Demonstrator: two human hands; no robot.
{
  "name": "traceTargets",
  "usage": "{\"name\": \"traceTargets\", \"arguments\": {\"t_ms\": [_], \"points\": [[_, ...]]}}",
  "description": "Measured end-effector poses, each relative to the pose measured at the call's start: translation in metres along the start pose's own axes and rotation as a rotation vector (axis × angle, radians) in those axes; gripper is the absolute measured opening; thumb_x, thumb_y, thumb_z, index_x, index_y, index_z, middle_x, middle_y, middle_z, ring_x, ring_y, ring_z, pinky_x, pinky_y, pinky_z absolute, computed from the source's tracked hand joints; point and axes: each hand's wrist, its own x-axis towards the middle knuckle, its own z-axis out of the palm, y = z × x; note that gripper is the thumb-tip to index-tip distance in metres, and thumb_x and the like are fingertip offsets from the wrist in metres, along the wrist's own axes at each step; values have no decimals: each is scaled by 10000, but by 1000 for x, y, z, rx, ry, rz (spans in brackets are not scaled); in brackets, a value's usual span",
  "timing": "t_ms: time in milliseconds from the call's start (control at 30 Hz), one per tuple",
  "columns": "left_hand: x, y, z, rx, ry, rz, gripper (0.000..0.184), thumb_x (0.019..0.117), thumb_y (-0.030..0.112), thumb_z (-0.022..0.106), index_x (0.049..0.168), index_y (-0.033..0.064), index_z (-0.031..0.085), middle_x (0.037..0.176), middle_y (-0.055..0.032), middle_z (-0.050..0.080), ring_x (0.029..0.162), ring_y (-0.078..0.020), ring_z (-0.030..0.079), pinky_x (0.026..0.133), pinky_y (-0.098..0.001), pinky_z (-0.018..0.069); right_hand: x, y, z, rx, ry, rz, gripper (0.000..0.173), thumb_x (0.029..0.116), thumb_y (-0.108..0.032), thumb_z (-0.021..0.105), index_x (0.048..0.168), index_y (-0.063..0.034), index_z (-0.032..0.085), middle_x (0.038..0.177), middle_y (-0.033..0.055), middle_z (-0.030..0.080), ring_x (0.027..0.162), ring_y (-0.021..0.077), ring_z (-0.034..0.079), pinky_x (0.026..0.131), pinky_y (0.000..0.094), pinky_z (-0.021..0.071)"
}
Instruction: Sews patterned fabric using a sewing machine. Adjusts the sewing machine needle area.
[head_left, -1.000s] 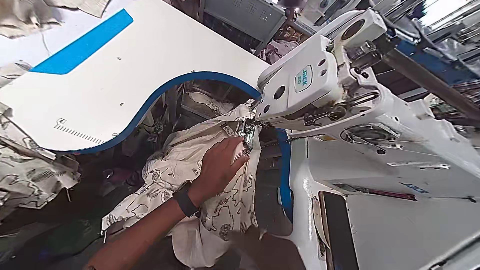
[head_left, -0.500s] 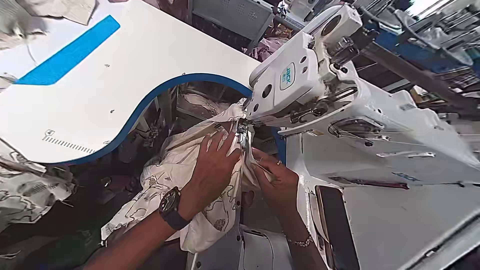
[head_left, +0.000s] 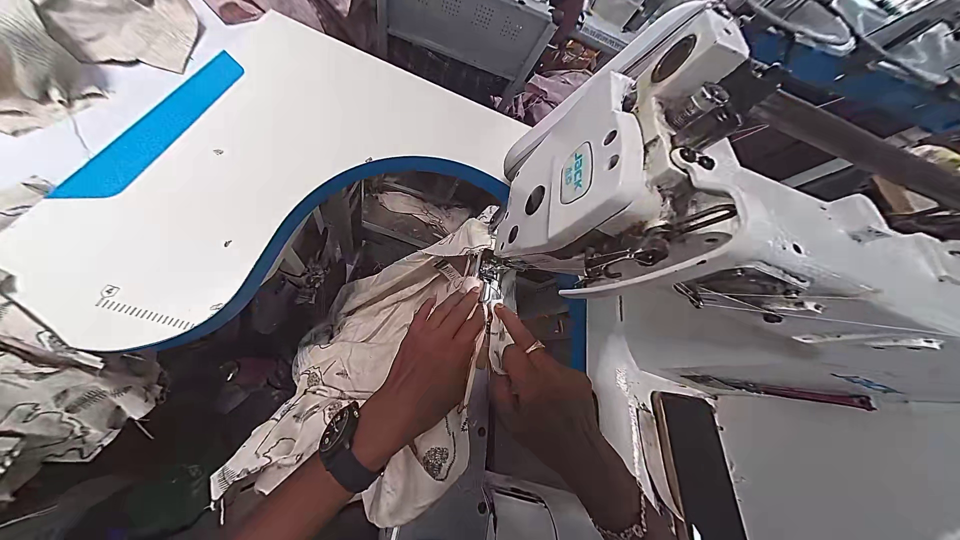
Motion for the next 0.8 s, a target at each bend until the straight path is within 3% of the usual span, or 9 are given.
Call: {"name": "traceTargets", "arguments": {"t_ms": [100,200,300,367,467,567,667,733,800], "points": [[-3,2,1,-148,20,-63,390,987,118,503,1327,-49,596,1420,-199,610,1341,-327,582,1095,-433,483,6,0,0,399,-108,181,185,887,-176,577,769,-35,596,1367,207,643,604,50,588,503,207,436],[0,2,4,-206,79,-34,378,966,45,503,1317,-70,580,1369,-233,631,1307,-343,605,1090,-397,493,13,-5,21,791,-41,347,260,925,-184,653,768,2,563,1420,251,568,815,-50,586,695,109,463],[2,1,4,-170,73,14,283,936,14,516,1177,-21,660,1366,-253,627,1274,-378,624,1065,-411,508,11,-13,25,711,43,354,193,906,-150,644,791,2,618,1401,254,593,969,0,666,796,129,519],[4,1,4,-166,88,20,254,901,-3,546,1126,-11,665,1377,-265,614,1247,-391,638,1025,-408,531,9,-18,25,697,121,399,190,871,-157,686,755,-18,628,1380,218,632,962,-5,675,780,129,518],[6,1,7,-185,82,4,267,890,-20,551,1134,-27,658,1378,-266,613,1265,-394,625,1042,-417,519,10,-13,25,851,142,438,183,823,-117,731,704,-39,616,1364,182,656,1102,3,673,864,132,535],[8,1,7,-201,79,-13,294,874,-38,567,1157,-39,647,1388,-261,608,1289,-401,607,1057,-426,511,12,-13,24,795,124,438,179,836,-150,720,729,-41,627,1381,173,645,976,-43,664,767,112,507],[10,0,10,-208,112,-34,253,916,-17,553,1147,-35,654,1371,-245,627,1272,-373,625,1055,-406,512,11,-25,21,509,138,401,208,908,-224,679,797,-50,659,1346,183,644,805,-30,616,677,122,473],[11,1,15,-227,138,-66,226,922,-3,567,1126,-36,658,1308,-240,662,1224,-364,657,1017,-407,537,10,-36,20,284,162,368,211,955,-223,627,858,-45,687,1105,161,635,781,59,572,666,158,434],[18,-2,17,-233,156,-92,198,926,-5,574,1108,-32,647,1271,-236,673,1185,-363,672,955,-421,565,20,-39,22,95,203,325,204,946,-167,604,875,-24,730,823,118,647,652,121,597,550,188,463]]}}
